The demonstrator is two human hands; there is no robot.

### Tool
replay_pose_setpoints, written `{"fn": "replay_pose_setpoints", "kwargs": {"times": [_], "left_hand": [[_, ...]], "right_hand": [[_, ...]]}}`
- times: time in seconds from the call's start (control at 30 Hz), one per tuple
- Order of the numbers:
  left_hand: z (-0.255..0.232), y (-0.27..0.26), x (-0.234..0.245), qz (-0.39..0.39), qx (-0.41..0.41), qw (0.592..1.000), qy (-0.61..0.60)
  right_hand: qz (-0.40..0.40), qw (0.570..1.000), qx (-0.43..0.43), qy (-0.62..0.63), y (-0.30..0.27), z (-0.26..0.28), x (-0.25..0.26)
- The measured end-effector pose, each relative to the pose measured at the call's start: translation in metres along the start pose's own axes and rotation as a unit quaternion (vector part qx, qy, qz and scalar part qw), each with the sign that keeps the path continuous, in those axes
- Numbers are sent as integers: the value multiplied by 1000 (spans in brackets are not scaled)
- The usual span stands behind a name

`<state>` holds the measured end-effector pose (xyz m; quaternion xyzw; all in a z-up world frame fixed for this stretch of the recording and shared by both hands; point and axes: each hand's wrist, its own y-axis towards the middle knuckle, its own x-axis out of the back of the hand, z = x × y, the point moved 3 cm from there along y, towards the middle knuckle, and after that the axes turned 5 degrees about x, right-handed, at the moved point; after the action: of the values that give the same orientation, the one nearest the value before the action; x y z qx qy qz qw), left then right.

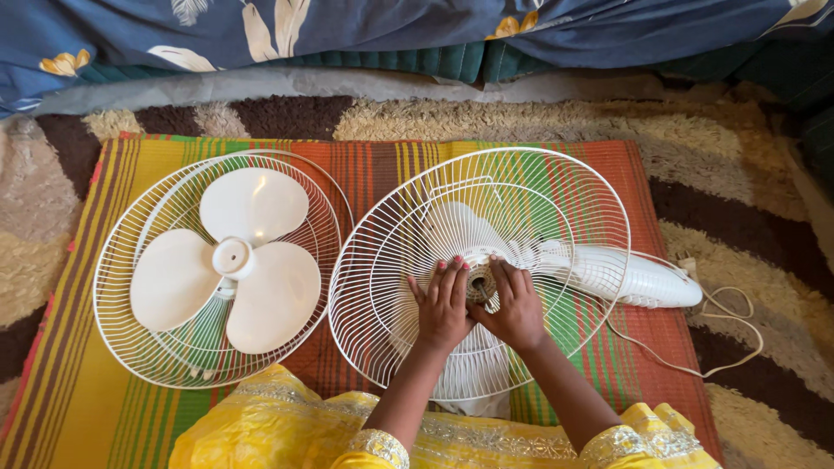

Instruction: The person disassembles a white table fan by removing the front grille, unscrewing the blade nut, and detaching the fan blades. The components are placed on a mat on the floor.

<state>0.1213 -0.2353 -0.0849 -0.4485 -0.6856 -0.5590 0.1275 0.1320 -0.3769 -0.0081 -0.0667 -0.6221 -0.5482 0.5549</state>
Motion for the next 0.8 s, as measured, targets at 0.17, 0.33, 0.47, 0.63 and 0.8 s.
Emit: {"fn": "replay_pose_setpoints", "kwargs": {"times": [0.17, 0.33, 0.47, 0.63, 0.8], "left_hand": [[1, 1, 5, -24, -5, 1000, 11], [3, -1, 4, -29, -8, 1000, -2], [4, -1, 0, -15, -11, 999, 50], [3, 0, 0, -10, -41, 999, 4], [3, -1, 1, 1, -32, 999, 39]], "right_hand": [[-15, 999, 33, 7, 5, 2, 2], [-17, 999, 30, 1, 6, 2, 2], [-11, 999, 43, 2, 5, -4, -2], [-14, 998, 62, 0, 4, -8, 2], [-14, 998, 60, 6, 4, -7, 2]]}}
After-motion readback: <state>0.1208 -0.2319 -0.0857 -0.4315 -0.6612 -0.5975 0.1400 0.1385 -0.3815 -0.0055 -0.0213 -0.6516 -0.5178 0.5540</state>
